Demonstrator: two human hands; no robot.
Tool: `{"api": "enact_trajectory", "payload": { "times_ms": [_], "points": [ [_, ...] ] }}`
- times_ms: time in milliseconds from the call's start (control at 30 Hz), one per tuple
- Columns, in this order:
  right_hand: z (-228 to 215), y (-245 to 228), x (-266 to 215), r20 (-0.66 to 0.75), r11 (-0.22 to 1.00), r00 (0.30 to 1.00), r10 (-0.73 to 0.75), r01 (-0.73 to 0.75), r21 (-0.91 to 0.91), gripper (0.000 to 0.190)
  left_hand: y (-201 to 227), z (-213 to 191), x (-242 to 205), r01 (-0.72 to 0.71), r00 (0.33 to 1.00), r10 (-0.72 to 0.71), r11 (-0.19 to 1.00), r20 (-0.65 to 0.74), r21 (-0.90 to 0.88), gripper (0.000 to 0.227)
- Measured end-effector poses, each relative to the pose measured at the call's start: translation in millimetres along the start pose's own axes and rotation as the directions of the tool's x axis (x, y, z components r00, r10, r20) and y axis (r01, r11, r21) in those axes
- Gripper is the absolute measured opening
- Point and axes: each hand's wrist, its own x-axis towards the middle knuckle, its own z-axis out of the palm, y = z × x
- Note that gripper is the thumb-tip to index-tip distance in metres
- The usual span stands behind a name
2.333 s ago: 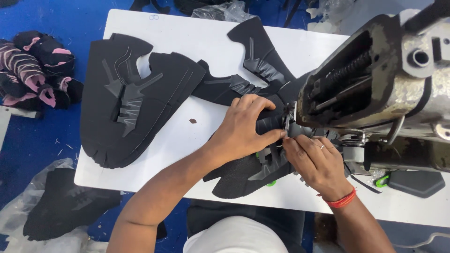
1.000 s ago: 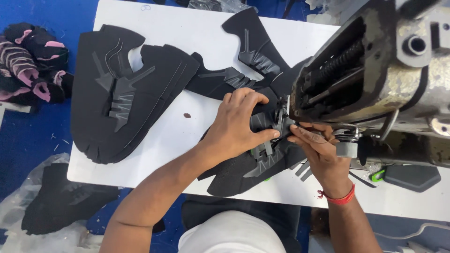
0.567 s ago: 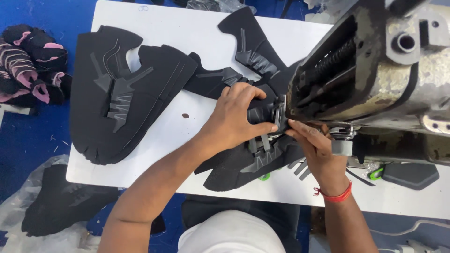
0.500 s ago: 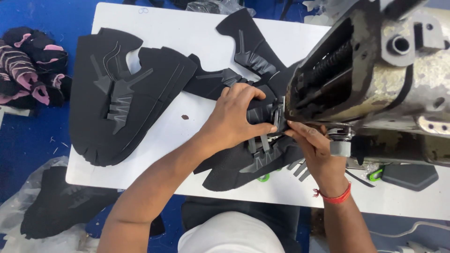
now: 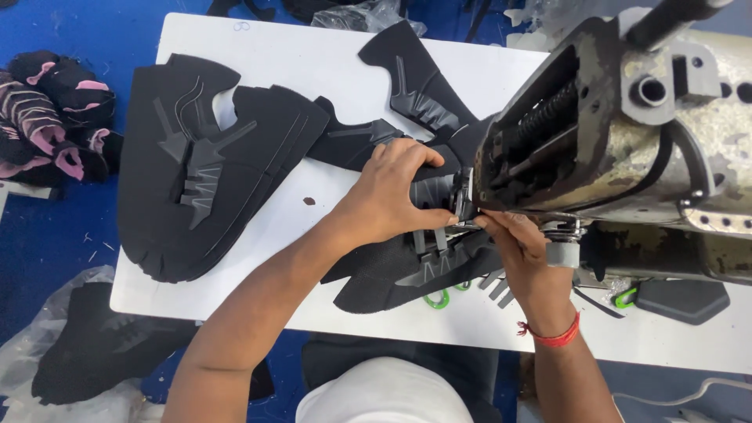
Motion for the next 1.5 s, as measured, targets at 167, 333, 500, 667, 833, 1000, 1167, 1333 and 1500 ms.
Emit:
{"api": "enact_trajectory", "payload": {
  "times_ms": [167,333,500,667,833,1000,1167,1333,1500],
  "points": [
    [1.2,5.4,-1.4,0.001,1.000,1.000,0.008,-0.008,0.020,0.017,5.9,-1.9,-1.6,-0.007,1.000,0.008,1.000,-0.022,0.020,0.076],
    [-0.8,-8.1,3.8,-0.031,0.999,0.999,-0.033,0.033,0.008,0.015,4.8,-0.3,-2.6,-0.005,0.999,0.006,1.000,-0.033,0.027,0.077],
    [-1.2,-19.3,3.1,-0.075,0.999,0.996,-0.037,0.036,-0.017,0.018,6.1,1.2,-6.1,-0.015,0.999,0.016,1.000,-0.044,0.014,0.077],
    [1.0,-32.8,4.2,-0.131,0.997,0.989,-0.072,0.067,-0.046,0.021,2.0,0.0,-5.3,-0.067,0.996,0.068,0.998,-0.058,0.020,0.077],
    [1.0,-46.1,2.6,-0.143,0.989,0.982,-0.120,0.106,-0.102,0.022,-0.8,-3.6,-3.7,-0.129,0.990,0.131,0.991,-0.060,0.039,0.074],
    [2.9,-50.1,5.8,-0.175,0.987,0.977,-0.119,0.098,-0.124,0.021,-10.5,-5.8,5.8,-0.246,0.966,0.249,0.968,-0.063,0.046,0.071],
    [8.2,-51.1,0.0,-0.192,0.985,0.976,-0.104,0.075,-0.155,0.021,-5.0,-15.0,7.7,-0.290,0.956,0.291,0.956,-0.034,0.046,0.073],
    [18.8,-40.1,-45.6,-0.192,0.987,0.978,-0.080,0.050,-0.153,0.018,-14.7,-18.7,15.1,-0.329,0.944,0.329,0.944,0.004,-0.027,0.078],
    [79.6,15.8,-113.6,0.823,0.502,0.457,0.336,-0.827,0.254,0.044,-45.2,-4.8,36.6,0.205,0.972,-0.082,0.756,0.221,-0.621,0.069]
  ]
}}
